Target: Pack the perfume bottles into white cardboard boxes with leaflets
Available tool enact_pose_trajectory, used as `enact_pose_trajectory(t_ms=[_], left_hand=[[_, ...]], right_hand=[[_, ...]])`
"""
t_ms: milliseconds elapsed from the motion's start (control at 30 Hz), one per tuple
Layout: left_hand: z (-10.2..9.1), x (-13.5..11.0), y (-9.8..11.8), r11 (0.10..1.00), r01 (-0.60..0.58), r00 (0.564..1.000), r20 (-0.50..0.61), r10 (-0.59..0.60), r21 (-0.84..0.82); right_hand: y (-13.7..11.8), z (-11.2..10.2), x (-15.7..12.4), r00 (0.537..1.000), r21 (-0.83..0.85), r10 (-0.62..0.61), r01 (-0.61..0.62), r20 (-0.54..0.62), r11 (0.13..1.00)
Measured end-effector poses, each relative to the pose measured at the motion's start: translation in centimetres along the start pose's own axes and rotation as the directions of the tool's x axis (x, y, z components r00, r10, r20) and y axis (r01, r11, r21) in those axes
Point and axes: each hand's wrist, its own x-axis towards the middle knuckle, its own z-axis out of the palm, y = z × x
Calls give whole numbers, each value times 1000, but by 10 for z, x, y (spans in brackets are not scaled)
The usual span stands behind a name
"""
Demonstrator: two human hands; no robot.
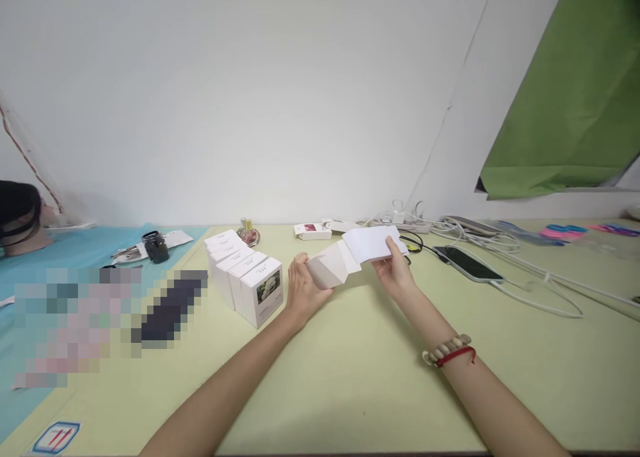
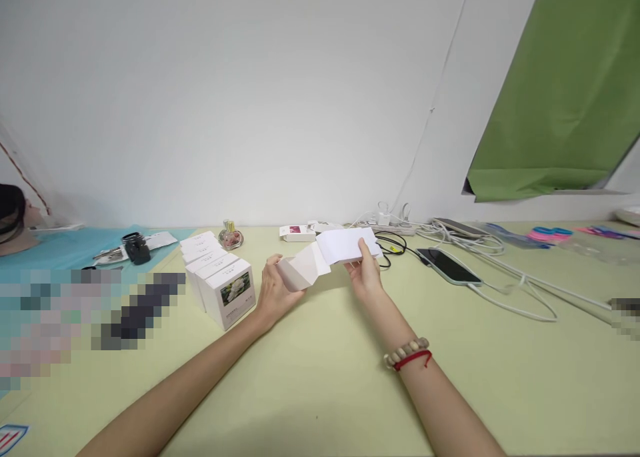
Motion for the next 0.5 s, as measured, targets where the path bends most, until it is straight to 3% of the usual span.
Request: enact_pose_trajectory(t_ms=[200,367,500], left_hand=[[-5,2,4,989,143,988,61,-145,37],[-7,3,6,994,77,976,199,-91,76],[-2,3,7,988,-24,926,375,-35,151]], right_hand=[[-8,-1,2,984,165,177,-169,-32,972],[-21,-7,6,965,237,256,-234,-64,943],[-36,-13,14,974,338,223,-197,-40,920]])
